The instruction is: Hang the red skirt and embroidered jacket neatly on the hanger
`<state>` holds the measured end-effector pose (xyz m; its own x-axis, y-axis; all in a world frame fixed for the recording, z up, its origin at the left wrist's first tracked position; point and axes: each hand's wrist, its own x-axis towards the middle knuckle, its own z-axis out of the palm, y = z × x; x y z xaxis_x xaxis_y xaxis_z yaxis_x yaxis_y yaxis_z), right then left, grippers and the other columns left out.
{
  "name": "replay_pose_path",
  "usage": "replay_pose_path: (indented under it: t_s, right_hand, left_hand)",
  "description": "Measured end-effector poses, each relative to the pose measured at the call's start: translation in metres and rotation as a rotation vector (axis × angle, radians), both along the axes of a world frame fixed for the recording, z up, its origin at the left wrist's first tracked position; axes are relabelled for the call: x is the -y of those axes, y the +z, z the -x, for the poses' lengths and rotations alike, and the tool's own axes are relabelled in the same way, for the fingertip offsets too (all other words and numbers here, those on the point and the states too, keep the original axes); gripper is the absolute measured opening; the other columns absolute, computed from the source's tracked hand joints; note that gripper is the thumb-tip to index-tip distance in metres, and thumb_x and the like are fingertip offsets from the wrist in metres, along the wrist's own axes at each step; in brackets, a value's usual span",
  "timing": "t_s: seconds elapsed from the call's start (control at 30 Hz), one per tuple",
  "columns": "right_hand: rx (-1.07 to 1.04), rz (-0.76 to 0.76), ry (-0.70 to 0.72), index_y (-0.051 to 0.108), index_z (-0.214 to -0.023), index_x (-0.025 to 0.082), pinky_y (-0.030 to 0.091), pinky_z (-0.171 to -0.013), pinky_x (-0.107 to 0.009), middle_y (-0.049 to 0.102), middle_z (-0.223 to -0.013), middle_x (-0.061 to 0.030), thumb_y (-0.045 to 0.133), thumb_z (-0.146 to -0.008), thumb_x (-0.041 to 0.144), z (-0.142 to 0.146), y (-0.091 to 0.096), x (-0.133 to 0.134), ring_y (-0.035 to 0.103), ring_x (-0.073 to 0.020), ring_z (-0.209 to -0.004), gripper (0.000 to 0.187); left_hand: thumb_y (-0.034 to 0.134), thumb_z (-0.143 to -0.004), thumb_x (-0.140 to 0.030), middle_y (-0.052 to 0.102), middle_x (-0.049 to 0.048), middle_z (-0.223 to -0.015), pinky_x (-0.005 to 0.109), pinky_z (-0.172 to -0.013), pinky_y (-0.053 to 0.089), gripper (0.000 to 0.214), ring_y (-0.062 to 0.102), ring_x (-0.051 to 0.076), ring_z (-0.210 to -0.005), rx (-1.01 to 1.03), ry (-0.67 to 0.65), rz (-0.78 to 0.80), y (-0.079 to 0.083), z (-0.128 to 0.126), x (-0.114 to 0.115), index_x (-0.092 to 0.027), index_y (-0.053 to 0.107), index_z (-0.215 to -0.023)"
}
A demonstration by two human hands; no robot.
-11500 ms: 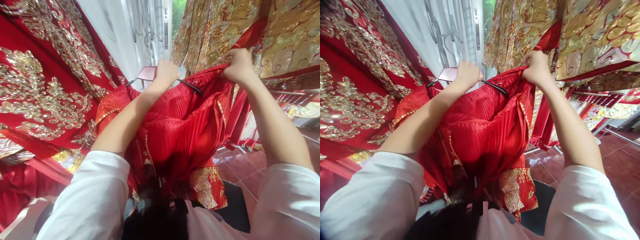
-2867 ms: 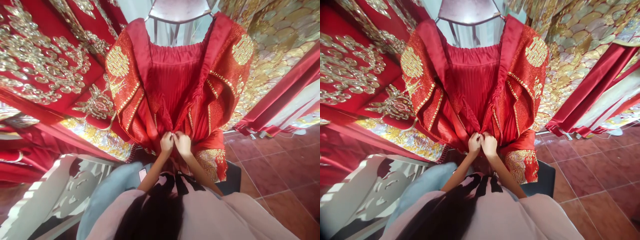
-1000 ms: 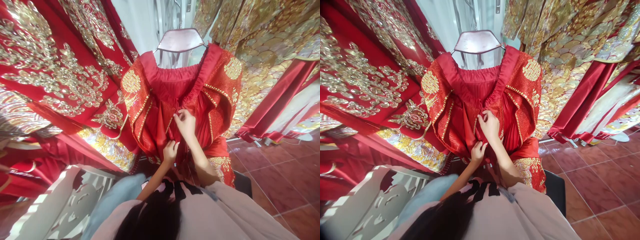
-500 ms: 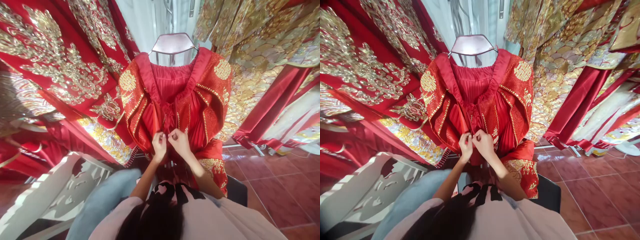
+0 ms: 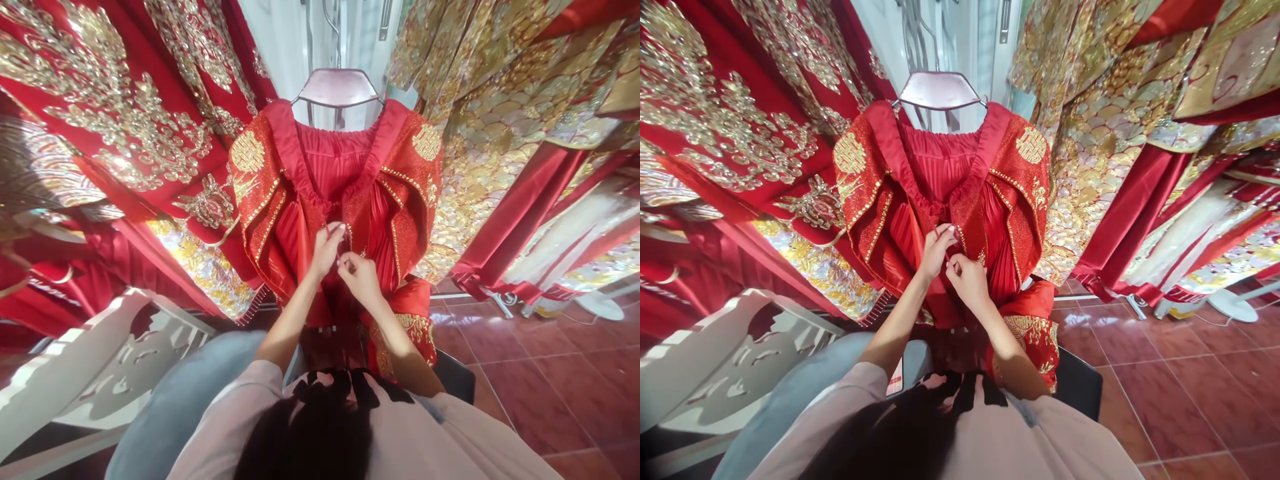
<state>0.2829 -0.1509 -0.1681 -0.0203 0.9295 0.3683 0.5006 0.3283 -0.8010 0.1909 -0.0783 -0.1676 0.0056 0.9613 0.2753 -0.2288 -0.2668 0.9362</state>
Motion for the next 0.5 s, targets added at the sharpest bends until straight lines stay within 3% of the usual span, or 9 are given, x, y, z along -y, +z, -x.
replay_pose_path:
  t_s: [0.1,0.27,0.5]
  right_hand:
    - [-0.019,-0.013,0.002,0.054,-0.070,0.018,0.034,-0.055,-0.020,0.048,-0.054,0.0045,0.049,-0.079,0.024,-0.006,0.002,-0.002,0.043,-0.0081,-0.048,0.012]
    - [-0.124,0.002,-0.053,0.057,-0.074,0.018,0.040,-0.055,-0.020,0.056,-0.060,0.0024,0.051,-0.078,0.024,-0.005,0.002,-0.020,0.052,-0.0091,-0.051,0.009]
    - [-0.673,0.062,0.057,0.061,-0.081,0.016,0.044,-0.050,-0.020,0.064,-0.070,0.0001,0.061,-0.070,0.029,0.025,0.025,-0.052,0.053,-0.0076,-0.051,0.017]
  left_hand:
    - [0.055,-0.086,-0.037,0.054,-0.0018,-0.062,0.021,-0.060,0.046,0.025,0.056,0.009,-0.057,-0.059,0.103,-0.078,0.002,0.006,0.007,-0.014,0.059,-0.080]
    - [0.048,-0.090,-0.044,0.059,0.0018,-0.069,0.020,-0.054,0.041,0.036,0.052,0.009,-0.058,-0.278,0.291,-0.183,0.005,0.025,0.021,-0.014,0.065,-0.079]
    - [0.051,-0.086,-0.044,0.043,-0.0048,-0.052,0.019,-0.045,0.030,0.035,0.038,0.007,-0.045,-0.124,0.122,-0.031,0.004,0.034,0.024,-0.016,0.051,-0.065]
